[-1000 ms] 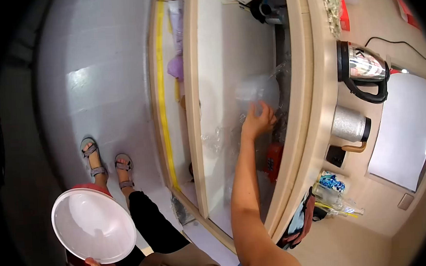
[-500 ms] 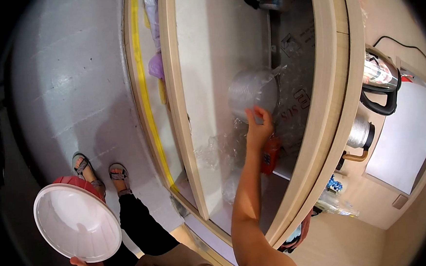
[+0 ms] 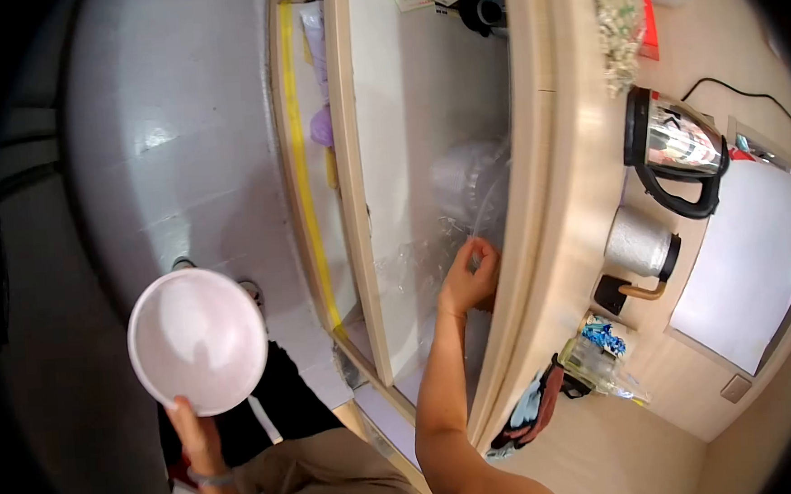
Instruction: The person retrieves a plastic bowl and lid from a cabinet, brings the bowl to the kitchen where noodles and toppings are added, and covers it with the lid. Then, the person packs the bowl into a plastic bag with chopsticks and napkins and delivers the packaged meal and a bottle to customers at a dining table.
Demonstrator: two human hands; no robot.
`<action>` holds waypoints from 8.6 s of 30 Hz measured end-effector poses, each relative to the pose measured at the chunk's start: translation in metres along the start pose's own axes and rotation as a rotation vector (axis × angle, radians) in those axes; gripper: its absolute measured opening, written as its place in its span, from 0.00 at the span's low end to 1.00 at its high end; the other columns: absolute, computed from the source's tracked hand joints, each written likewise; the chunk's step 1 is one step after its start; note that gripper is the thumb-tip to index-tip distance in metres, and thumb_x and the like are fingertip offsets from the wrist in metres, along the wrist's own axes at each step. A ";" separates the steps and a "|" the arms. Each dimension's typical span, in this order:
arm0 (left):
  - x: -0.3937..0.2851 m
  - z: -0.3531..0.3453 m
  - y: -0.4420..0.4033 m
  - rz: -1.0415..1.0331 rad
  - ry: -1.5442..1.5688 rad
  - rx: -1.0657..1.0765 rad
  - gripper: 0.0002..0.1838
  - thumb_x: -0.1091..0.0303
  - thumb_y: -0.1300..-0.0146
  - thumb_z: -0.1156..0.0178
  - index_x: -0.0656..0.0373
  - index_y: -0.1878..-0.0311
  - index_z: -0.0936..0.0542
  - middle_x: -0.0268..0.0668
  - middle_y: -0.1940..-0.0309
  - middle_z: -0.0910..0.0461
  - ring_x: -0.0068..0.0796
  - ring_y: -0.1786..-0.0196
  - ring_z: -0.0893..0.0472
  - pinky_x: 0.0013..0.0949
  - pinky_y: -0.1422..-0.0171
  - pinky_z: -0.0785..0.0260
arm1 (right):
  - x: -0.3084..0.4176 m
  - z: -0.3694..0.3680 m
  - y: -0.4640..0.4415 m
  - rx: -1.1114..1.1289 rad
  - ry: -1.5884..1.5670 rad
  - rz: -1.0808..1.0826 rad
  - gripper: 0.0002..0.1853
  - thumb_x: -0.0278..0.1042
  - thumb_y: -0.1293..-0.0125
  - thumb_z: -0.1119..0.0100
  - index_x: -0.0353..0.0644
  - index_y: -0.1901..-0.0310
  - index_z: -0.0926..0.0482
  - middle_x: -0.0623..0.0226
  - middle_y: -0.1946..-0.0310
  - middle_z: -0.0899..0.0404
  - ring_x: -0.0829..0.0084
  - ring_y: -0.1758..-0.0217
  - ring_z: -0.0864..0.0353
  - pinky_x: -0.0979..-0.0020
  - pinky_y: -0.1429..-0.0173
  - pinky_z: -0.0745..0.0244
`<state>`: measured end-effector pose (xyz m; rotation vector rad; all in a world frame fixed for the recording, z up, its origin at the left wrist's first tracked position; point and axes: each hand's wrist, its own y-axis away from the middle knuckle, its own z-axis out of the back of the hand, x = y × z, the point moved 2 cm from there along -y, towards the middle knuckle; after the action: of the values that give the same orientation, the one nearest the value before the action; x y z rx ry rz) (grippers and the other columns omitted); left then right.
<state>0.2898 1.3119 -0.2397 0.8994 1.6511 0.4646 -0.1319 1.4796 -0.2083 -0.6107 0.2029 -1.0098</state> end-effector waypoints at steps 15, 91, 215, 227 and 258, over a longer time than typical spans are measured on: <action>0.041 0.023 -0.033 0.112 0.169 0.071 0.40 0.41 0.36 0.56 0.61 0.32 0.50 0.41 0.34 0.44 0.37 0.33 0.42 0.42 0.31 0.49 | -0.051 0.003 -0.018 -0.291 -0.215 -0.350 0.14 0.31 0.42 0.37 0.34 0.58 0.29 0.63 0.64 0.25 0.73 0.61 0.26 0.73 0.53 0.28; -0.091 -0.085 -0.031 0.051 0.182 0.047 0.33 0.71 0.35 0.52 0.56 0.30 0.54 0.41 0.34 0.46 0.31 0.33 0.44 0.32 0.31 0.52 | 0.215 0.092 -0.006 0.408 -0.619 0.327 0.28 0.24 0.41 0.50 0.37 0.37 0.40 0.46 0.38 0.39 0.47 0.35 0.40 0.47 0.34 0.50; -0.772 -0.337 -0.316 -1.219 1.416 -1.532 0.39 0.47 0.43 0.41 0.49 0.33 0.45 0.39 0.34 0.43 0.45 0.34 0.41 0.56 0.33 0.44 | 1.041 -0.517 -0.650 1.063 -0.107 2.386 0.09 0.31 0.46 0.52 0.41 0.69 0.22 0.51 0.70 0.21 0.51 0.63 0.21 0.52 0.60 0.27; -0.780 -0.197 -0.153 -1.340 1.260 -1.203 0.34 0.50 0.38 0.47 0.55 0.33 0.44 0.40 0.36 0.38 0.41 0.35 0.37 0.49 0.33 0.43 | 1.173 -0.032 -0.621 2.508 0.381 2.436 0.26 0.42 0.29 0.59 0.53 0.31 0.49 0.57 0.42 0.32 0.67 0.44 0.28 0.65 0.44 0.30; -0.913 0.313 0.034 -1.467 1.241 -0.646 0.40 0.44 0.42 0.44 0.52 0.33 0.47 0.44 0.35 0.43 0.48 0.34 0.41 0.59 0.36 0.44 | 1.473 0.360 -0.231 2.517 -1.112 1.528 0.28 0.23 0.36 0.60 0.35 0.34 0.50 0.42 0.45 0.35 0.53 0.47 0.27 0.58 0.45 0.27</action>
<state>0.6568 0.5892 0.2861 -1.3858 2.4214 0.4155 0.6349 0.2922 0.3860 1.3101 -1.2926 1.0382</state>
